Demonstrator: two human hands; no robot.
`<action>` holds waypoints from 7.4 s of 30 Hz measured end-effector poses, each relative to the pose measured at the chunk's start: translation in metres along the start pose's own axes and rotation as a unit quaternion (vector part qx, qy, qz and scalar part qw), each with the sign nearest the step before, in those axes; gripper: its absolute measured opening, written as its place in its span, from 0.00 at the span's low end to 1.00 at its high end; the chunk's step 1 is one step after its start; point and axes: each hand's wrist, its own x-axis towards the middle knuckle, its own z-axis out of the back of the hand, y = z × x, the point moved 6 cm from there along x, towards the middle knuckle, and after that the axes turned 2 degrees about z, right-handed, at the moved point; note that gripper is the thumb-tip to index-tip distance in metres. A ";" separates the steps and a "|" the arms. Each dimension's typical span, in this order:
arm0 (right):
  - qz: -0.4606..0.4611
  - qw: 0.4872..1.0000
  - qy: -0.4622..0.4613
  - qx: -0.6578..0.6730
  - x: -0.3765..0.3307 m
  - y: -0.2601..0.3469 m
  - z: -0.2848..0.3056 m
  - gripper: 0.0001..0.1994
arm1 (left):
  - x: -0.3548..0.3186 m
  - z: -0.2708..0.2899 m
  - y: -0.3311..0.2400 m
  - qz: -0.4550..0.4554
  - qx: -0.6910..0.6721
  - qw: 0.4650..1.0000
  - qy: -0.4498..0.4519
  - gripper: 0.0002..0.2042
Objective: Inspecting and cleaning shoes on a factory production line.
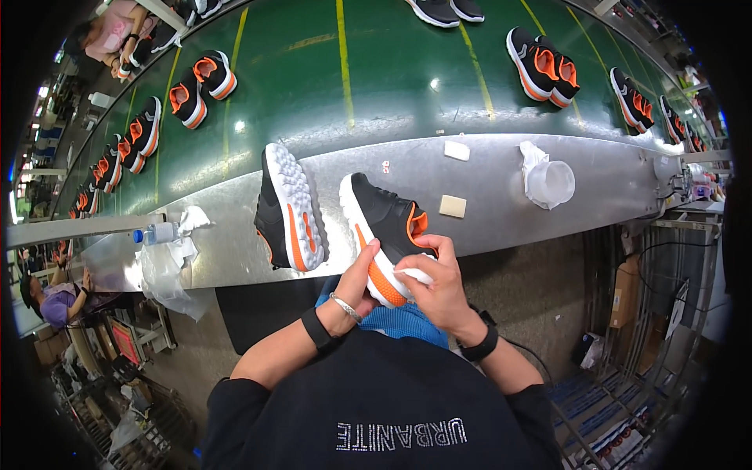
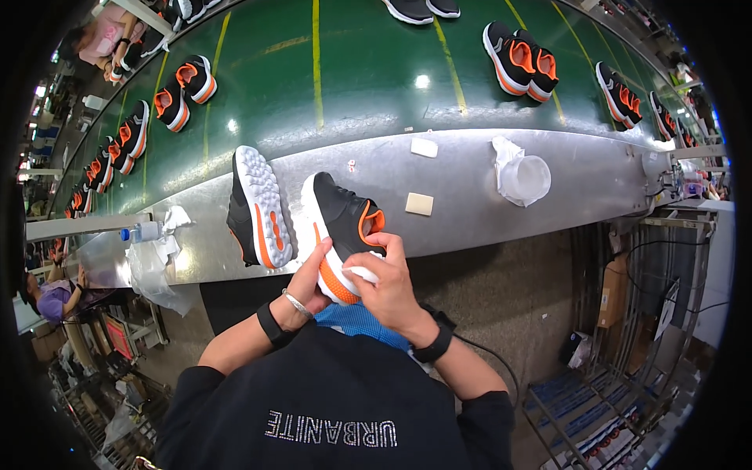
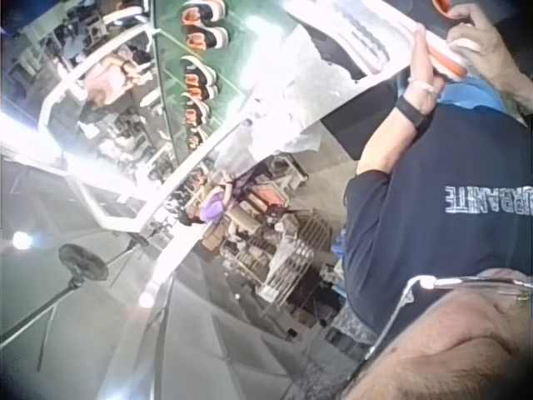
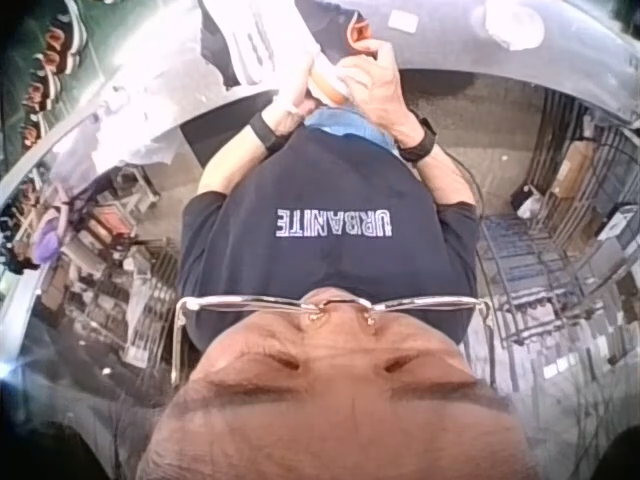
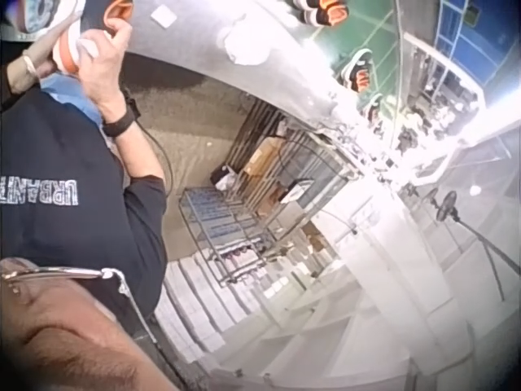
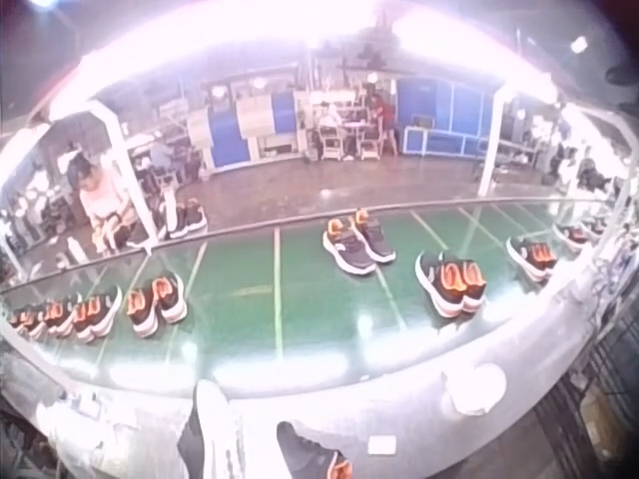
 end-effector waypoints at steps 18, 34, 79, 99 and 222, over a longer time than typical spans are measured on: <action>0.059 0.997 0.051 0.021 0.010 0.004 -0.003 0.08 | 0.011 0.007 -0.009 -0.010 0.006 1.000 0.011 0.22; 0.060 0.998 0.016 -0.016 0.011 0.001 -0.017 0.12 | 0.010 0.009 -0.017 -0.017 0.013 1.000 0.017 0.23; -0.041 0.999 0.002 0.028 -0.016 -0.015 -0.036 0.09 | 0.020 0.033 -0.007 -0.042 0.009 0.999 0.021 0.22; 0.016 0.999 -0.028 -0.024 0.003 0.005 -0.036 0.10 | 0.011 0.018 -0.036 -0.108 0.062 0.992 0.006 0.18; -0.126 0.908 -0.155 -0.369 0.088 -0.206 0.204 0.06 | 0.029 0.019 -0.076 -0.064 -0.138 0.980 0.131 0.36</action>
